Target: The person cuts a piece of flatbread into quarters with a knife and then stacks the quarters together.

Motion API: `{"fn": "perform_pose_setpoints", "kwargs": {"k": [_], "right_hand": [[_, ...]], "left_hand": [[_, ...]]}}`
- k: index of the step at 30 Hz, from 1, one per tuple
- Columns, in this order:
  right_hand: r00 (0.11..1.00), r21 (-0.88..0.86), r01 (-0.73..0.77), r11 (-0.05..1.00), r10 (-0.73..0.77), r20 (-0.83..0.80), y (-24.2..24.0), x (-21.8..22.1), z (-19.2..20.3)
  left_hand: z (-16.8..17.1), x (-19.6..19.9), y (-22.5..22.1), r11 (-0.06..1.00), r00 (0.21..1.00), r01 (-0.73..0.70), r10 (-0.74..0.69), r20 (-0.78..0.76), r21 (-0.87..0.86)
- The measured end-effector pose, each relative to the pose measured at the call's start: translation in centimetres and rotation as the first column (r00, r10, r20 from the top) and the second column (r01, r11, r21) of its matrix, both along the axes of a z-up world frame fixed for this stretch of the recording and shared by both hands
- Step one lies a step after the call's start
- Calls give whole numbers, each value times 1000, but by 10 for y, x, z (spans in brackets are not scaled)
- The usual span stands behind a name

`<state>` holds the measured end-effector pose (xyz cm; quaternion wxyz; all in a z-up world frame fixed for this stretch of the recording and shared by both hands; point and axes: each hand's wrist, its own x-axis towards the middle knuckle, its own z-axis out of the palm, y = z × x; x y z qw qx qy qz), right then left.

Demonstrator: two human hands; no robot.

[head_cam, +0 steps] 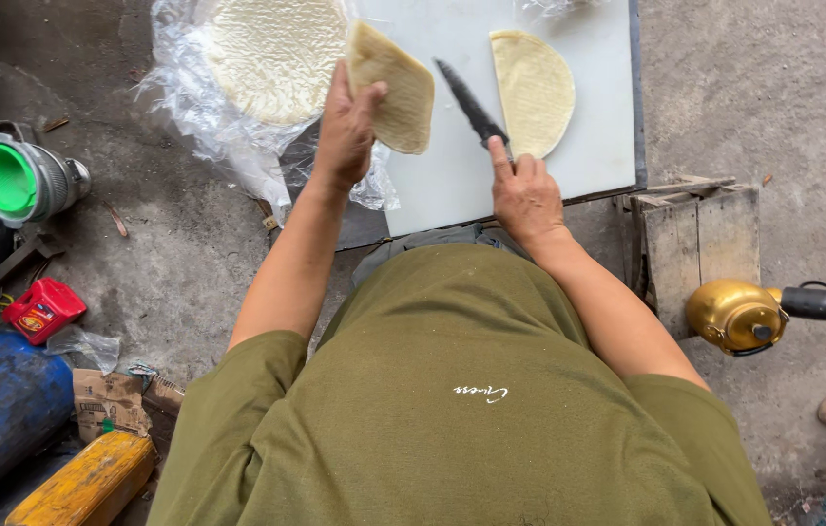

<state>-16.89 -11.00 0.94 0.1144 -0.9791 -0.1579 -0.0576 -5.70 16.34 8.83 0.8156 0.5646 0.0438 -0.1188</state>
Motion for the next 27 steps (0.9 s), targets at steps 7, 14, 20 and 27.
{"fn": "perform_pose_setpoints", "kwargs": {"k": [7, 14, 20, 27], "right_hand": [[995, 151, -100, 983, 100, 6, 45, 12, 23], [558, 457, 755, -469, 826, -73, 23, 24, 81], [761, 463, 648, -605, 523, -383, -21, 33, 77], [724, 779, 601, 180, 291, -626, -105, 85, 63]], "left_hand": [[73, -35, 29, 993, 996, -93, 93, 0, -69], [68, -68, -53, 931, 984, -164, 130, -125, -326], [30, -85, -117, 895, 968, -196, 111, -226, -401], [-29, -76, -142, 925, 859, -264, 96, -503, -273]]}}
